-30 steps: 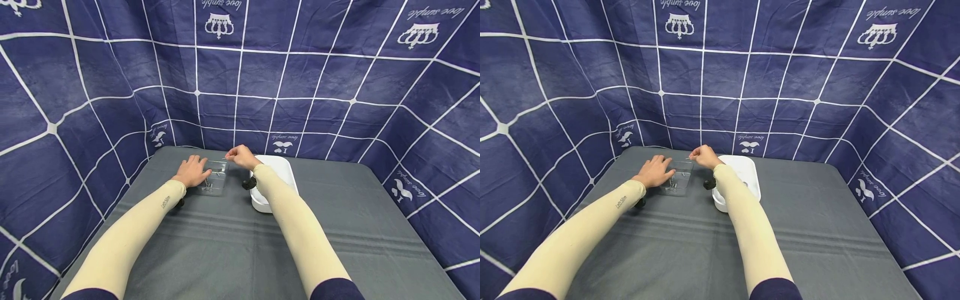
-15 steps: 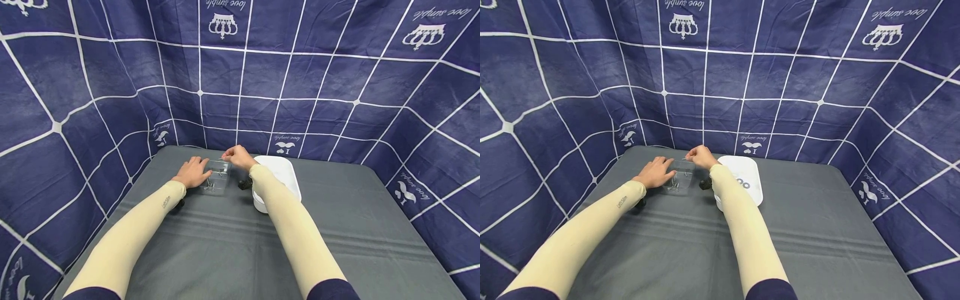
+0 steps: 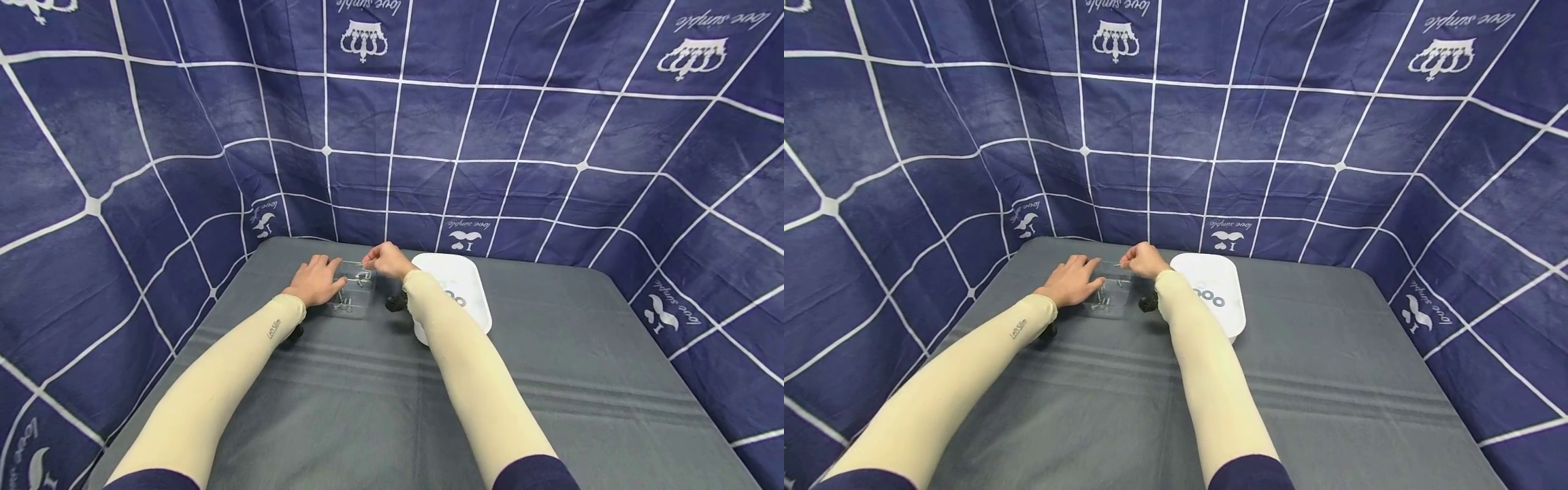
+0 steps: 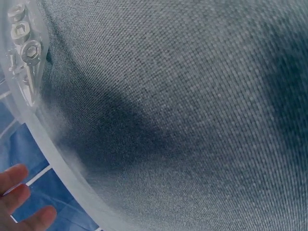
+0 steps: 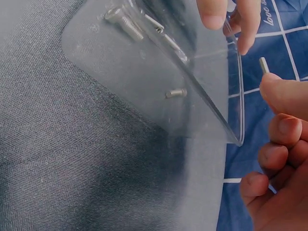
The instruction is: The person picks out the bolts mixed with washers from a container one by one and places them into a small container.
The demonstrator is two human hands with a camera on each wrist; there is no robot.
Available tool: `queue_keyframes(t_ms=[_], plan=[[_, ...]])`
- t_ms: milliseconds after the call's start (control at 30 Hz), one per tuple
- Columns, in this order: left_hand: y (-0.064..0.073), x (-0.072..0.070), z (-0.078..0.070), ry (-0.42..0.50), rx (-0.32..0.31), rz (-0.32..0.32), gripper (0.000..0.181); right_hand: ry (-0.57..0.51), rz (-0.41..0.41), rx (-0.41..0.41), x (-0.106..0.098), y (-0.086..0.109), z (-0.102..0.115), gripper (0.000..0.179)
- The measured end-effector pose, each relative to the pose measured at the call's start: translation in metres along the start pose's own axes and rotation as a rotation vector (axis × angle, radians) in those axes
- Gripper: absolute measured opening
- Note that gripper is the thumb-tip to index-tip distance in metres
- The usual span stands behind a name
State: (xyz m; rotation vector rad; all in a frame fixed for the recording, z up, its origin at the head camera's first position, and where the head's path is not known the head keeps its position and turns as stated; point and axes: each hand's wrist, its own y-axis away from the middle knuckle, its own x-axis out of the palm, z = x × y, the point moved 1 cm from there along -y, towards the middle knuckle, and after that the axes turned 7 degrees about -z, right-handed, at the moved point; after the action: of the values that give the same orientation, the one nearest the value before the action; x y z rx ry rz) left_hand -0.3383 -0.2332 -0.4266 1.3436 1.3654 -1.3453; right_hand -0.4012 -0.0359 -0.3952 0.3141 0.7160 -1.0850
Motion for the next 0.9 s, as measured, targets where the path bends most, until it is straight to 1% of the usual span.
queue_keyframes(t_ms=[133,333,500,633,733,833,900], plan=[[0.002,0.000,-0.002,0.006,-0.008,0.002,0.065,0.001,0.045,0.009,0.003,0.002,0.000,0.014],[0.002,0.000,-0.004,0.007,0.000,0.006,0.064,0.005,0.100,-0.002,0.004,0.006,-0.001,0.016],[0.001,-0.005,-0.005,0.001,0.009,0.007,0.064,0.031,0.100,-0.005,0.004,0.004,-0.004,0.015],[-0.001,-0.007,-0.006,-0.022,0.019,-0.002,0.064,0.027,0.087,0.002,0.003,0.004,-0.007,0.014],[-0.001,-0.008,-0.006,-0.037,0.026,0.000,0.065,0.026,0.099,0.005,0.002,0.005,-0.008,0.016],[0.000,-0.010,-0.007,-0.041,0.028,-0.001,0.065,0.047,0.112,-0.013,-0.002,0.007,-0.006,0.018],[0.000,-0.013,-0.009,-0.041,0.030,-0.006,0.065,0.073,0.106,-0.042,-0.008,0.007,-0.002,0.018]])
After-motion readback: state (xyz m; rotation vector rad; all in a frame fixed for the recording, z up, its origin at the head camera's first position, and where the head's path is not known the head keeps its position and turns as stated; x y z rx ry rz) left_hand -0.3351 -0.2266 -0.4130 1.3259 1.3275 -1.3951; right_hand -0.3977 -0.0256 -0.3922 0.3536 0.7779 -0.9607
